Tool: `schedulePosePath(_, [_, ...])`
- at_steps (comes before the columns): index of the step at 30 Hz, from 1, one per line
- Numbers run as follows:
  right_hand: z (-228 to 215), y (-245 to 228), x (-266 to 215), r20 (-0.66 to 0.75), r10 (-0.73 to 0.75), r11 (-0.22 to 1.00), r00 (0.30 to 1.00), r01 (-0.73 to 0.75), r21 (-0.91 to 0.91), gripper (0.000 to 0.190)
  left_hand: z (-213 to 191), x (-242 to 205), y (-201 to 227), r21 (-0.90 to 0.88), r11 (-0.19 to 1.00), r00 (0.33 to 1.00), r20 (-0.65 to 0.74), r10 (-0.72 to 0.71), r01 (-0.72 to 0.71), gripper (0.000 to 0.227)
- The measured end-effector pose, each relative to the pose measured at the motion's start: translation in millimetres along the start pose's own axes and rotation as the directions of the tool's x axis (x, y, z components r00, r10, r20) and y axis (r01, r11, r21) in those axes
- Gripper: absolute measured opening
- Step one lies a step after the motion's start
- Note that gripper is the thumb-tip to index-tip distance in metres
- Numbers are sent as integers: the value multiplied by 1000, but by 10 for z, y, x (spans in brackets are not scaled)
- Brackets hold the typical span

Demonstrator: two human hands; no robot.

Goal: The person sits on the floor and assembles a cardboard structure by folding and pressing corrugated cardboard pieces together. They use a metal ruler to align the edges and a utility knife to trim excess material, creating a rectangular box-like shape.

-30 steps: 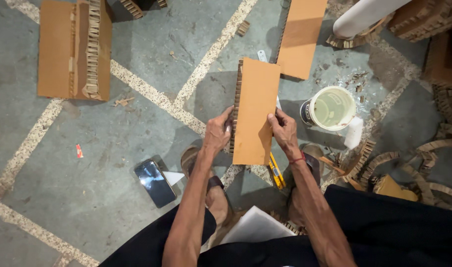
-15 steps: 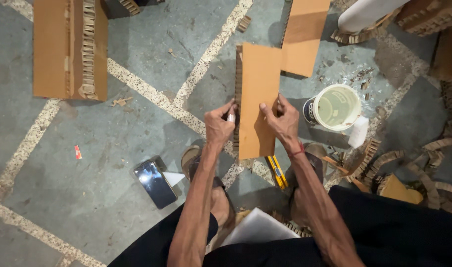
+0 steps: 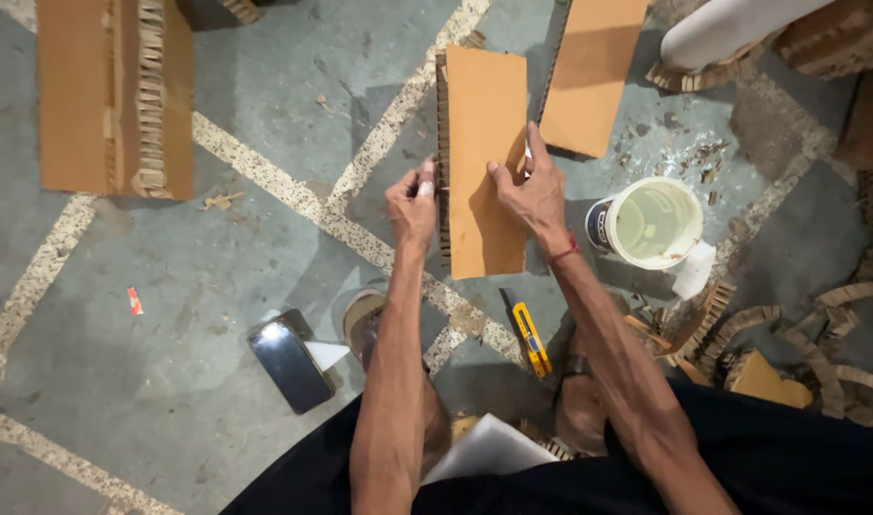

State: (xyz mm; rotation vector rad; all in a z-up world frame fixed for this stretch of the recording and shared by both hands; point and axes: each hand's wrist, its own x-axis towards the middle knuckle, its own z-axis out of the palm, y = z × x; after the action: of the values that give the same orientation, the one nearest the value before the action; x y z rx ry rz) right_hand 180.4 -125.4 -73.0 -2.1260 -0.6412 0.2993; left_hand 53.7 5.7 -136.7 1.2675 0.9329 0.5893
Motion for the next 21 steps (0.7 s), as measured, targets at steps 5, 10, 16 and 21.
schedulePosePath(5, [4,-23,21,10,87,990,996,-86,-109,82,81,-24,72,154,988,1000,-10,12,-11,31])
schedulePosePath(10, [-38,8,19,8,126,989,992,-125,-85,82,235,-153,341,204,972,990,-46,132,-120,36])
schedulePosePath(16, [-100,-13,12,6,82,997,997,-82,-5,78,335,-119,397,245,968,995,-78,69,-48,38])
schedulePosePath(21, [-149,-148,33,18,193,981,981,-193,11,77,387,-99,433,258,966,995,-78,60,-38,40])
